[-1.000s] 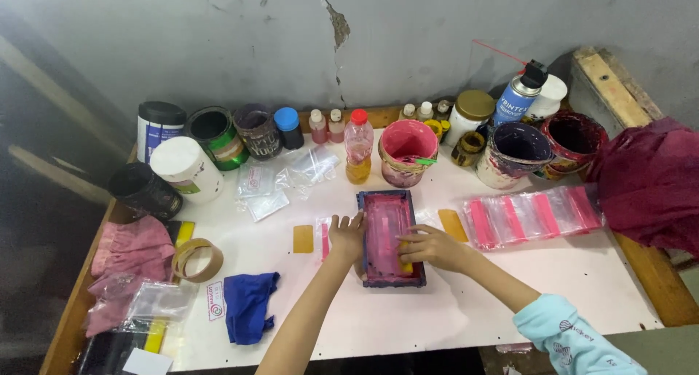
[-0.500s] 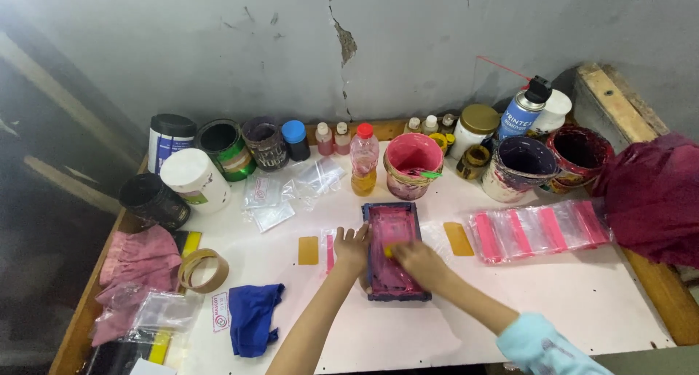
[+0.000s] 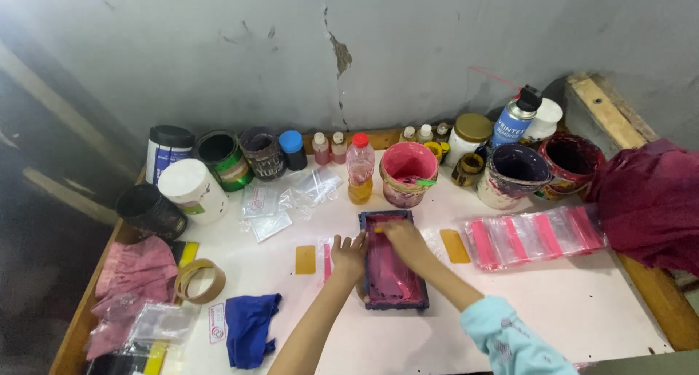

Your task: The person uses a yellow sponge to spread pink paint evenly across a rectangular screen printing frame. After applying the paint, the person uses a blue cloth to wipe the table surface and then arranges several small plastic bags containing pink strips on the table.

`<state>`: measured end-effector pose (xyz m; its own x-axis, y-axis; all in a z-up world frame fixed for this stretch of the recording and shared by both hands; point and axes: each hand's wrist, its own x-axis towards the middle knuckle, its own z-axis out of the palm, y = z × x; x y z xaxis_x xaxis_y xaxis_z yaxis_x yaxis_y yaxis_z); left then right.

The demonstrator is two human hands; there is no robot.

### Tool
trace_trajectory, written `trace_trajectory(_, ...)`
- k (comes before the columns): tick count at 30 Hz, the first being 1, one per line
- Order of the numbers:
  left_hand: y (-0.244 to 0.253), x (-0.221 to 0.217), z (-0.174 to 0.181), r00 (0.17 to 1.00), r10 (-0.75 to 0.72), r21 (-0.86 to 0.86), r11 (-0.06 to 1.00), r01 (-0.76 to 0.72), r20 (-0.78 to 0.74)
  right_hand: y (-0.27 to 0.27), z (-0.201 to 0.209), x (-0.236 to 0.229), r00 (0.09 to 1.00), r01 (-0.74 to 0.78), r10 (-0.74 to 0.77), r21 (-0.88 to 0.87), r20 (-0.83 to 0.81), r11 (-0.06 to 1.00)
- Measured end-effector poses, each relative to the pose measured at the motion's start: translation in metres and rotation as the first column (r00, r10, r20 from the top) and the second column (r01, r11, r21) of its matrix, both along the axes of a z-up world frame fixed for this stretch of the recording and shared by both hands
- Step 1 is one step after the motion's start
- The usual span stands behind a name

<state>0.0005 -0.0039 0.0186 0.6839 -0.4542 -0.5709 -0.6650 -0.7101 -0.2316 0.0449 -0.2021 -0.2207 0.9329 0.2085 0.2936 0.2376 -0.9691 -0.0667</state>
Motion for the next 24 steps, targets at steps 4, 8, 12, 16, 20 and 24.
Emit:
trace_trajectory(4, -0.006, 0.015, -0.04, 1.0, 0.001, -0.003, 1.0, -0.001, 0.015, 0.015, 0.004, -0.072, 0.997, -0.027, 0.039, 0.15, -0.071, 0.988)
trace_trajectory(8, -0.016, 0.05, -0.112, 0.995, -0.062, 0.132, 0.989, 0.072, -0.082, 0.02, 0.013, -0.133, 0.988, -0.15, 0.154, 0.234, 0.002, 0.961)
trace_trajectory(12, -0.016, 0.049, -0.111, 0.995, -0.061, 0.134, 0.988, 0.072, -0.084, 0.011, 0.015, -0.14, 0.972, -0.132, 0.175, 0.254, -0.155, 0.958)
trace_trajectory(16, -0.012, 0.033, -0.078, 0.997, -0.039, 0.124, 0.991, 0.047, -0.067, 0.024, 0.122, -0.103, 0.889, 0.205, 0.018, 0.432, -0.458, 0.878)
trace_trajectory(20, -0.002, -0.003, -0.001, 1.0, 0.025, -0.018, 1.0, -0.025, 0.0, 0.009, 0.113, -0.038, 0.953, 0.129, -0.061, 0.219, -0.296, 0.967)
trace_trajectory(24, -0.003, -0.006, 0.002, 0.999, 0.039, -0.013, 0.999, -0.039, -0.012, -0.012, -0.016, -0.01, 0.989, -0.024, 0.025, 0.009, -0.149, 1.0)
